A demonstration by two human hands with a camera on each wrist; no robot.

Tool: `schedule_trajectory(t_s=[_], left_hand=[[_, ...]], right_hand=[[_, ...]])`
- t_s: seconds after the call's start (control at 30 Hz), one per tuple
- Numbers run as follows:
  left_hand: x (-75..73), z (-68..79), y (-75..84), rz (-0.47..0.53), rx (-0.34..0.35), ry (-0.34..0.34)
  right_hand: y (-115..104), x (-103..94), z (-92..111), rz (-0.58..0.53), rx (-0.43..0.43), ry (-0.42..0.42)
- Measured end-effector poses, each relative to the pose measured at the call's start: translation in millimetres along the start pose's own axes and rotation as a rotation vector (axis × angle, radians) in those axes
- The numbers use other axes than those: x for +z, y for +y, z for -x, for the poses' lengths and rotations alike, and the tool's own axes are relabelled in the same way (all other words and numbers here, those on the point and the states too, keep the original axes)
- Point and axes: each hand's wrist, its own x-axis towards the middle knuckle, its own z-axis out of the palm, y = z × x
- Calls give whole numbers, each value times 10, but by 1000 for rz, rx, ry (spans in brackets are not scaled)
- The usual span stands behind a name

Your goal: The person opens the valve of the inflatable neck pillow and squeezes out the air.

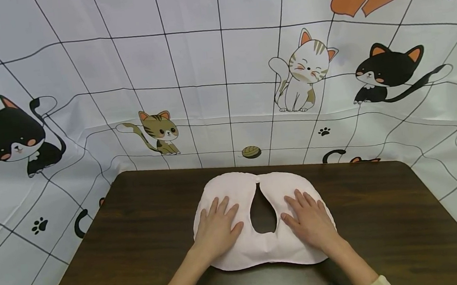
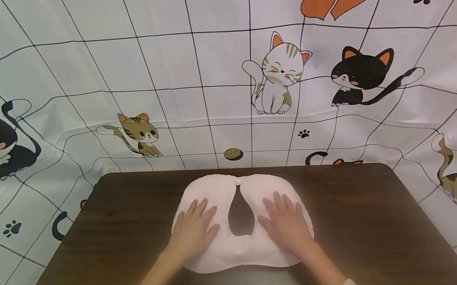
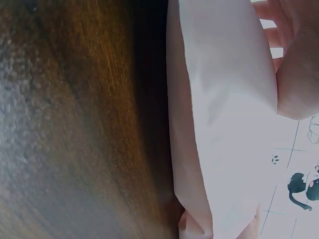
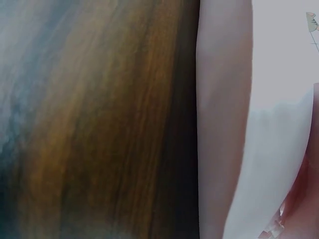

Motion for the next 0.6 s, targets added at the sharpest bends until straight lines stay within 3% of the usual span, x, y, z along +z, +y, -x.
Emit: schedule_trajectory(t_s=[0.3,0.6], left_hand=[[-14,14,-43,-4,-2,16],[-160,120,-2,-26,14,73]], right_hand=[[-40,-41,-1,-15,3,-23],[-86,-142,71,-18,-14,5]])
